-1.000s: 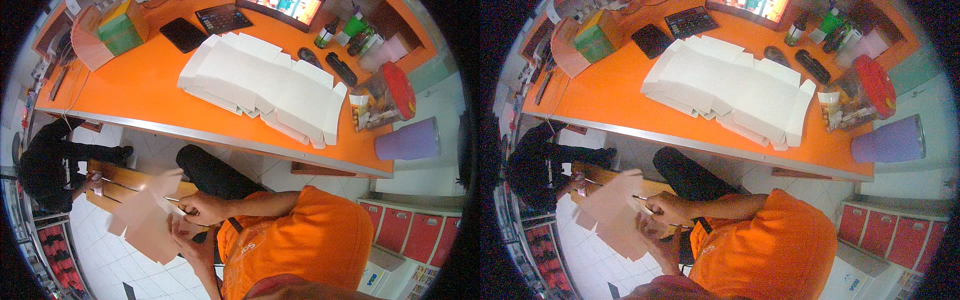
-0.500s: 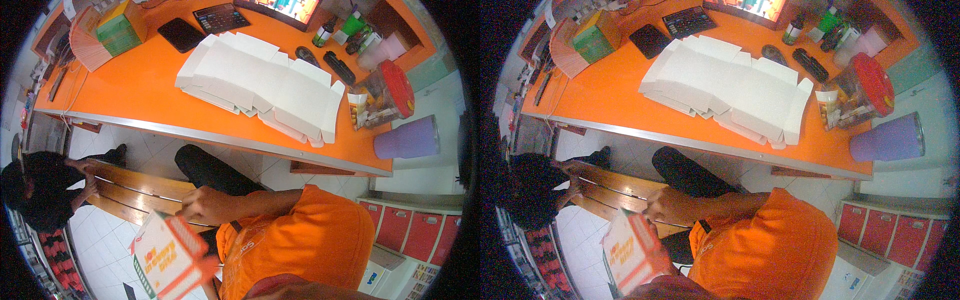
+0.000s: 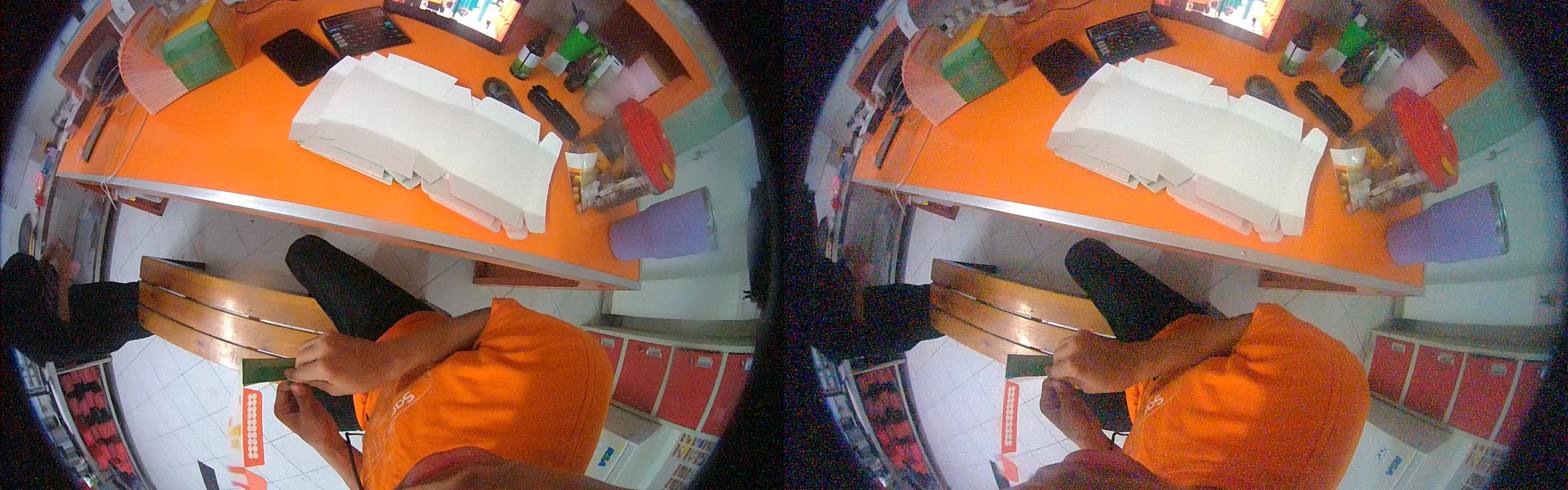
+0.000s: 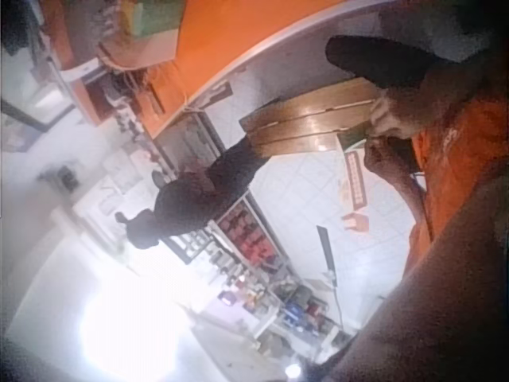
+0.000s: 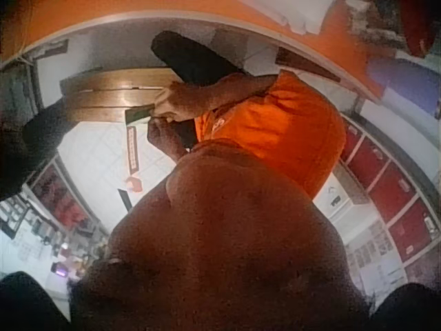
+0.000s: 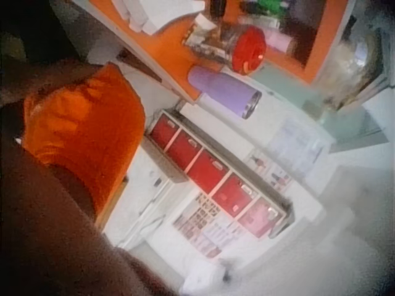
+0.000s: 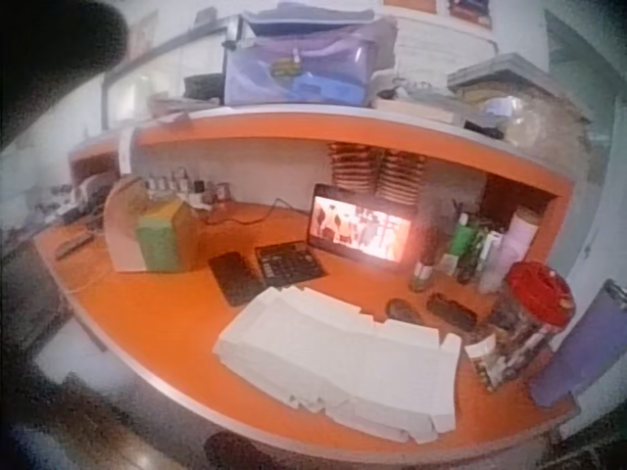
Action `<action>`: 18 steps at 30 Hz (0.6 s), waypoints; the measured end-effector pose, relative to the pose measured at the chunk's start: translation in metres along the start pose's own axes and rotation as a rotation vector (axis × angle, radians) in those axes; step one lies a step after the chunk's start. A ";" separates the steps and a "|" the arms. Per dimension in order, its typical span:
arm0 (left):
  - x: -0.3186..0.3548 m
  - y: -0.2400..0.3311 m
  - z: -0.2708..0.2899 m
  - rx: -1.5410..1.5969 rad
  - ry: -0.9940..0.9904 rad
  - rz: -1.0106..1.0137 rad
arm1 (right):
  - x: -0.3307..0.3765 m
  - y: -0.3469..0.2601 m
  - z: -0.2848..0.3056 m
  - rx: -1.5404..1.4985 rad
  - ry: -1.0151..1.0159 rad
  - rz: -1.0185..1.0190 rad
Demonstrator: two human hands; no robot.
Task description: The person assembles small, flat-packed cardboard boxes by folding the flaps and tucking the tabs into slots. The person works at a counter, repeatedly picking up a flat piece, folding it into a box shape, and placing the finished box on the counter.
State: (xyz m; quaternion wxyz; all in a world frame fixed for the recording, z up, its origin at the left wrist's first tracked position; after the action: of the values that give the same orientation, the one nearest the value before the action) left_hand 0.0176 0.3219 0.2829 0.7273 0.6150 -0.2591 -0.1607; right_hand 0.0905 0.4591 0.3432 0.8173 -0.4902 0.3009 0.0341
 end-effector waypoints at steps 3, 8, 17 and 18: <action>-0.001 0.000 -0.003 0.066 0.014 -0.031 | 0.004 0.007 -0.004 -0.027 0.017 -0.098; 0.000 -0.003 -0.001 0.078 0.069 0.020 | 0.007 0.024 0.003 -0.312 0.033 -0.278; 0.000 -0.029 0.000 0.477 -0.005 0.143 | -0.001 0.024 0.009 -0.161 0.031 -0.271; -0.001 -0.029 -0.003 0.585 0.018 0.173 | -0.004 0.021 0.011 -0.063 0.055 -0.205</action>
State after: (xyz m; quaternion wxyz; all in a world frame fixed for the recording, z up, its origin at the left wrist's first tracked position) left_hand 0.0209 0.3189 0.2538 0.5327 0.7752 -0.3395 -0.0113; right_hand 0.0849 0.4798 0.3325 0.7922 -0.5444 0.2705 -0.0538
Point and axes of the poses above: each hand's wrist, its own x-axis away from the middle knuckle, its own z-axis out of the back of the hand, y = z × x, the point moved 6 cm from there along -x, towards the middle knuckle, and after that the axes turned 5 degrees about -x, right-handed, at the moved point
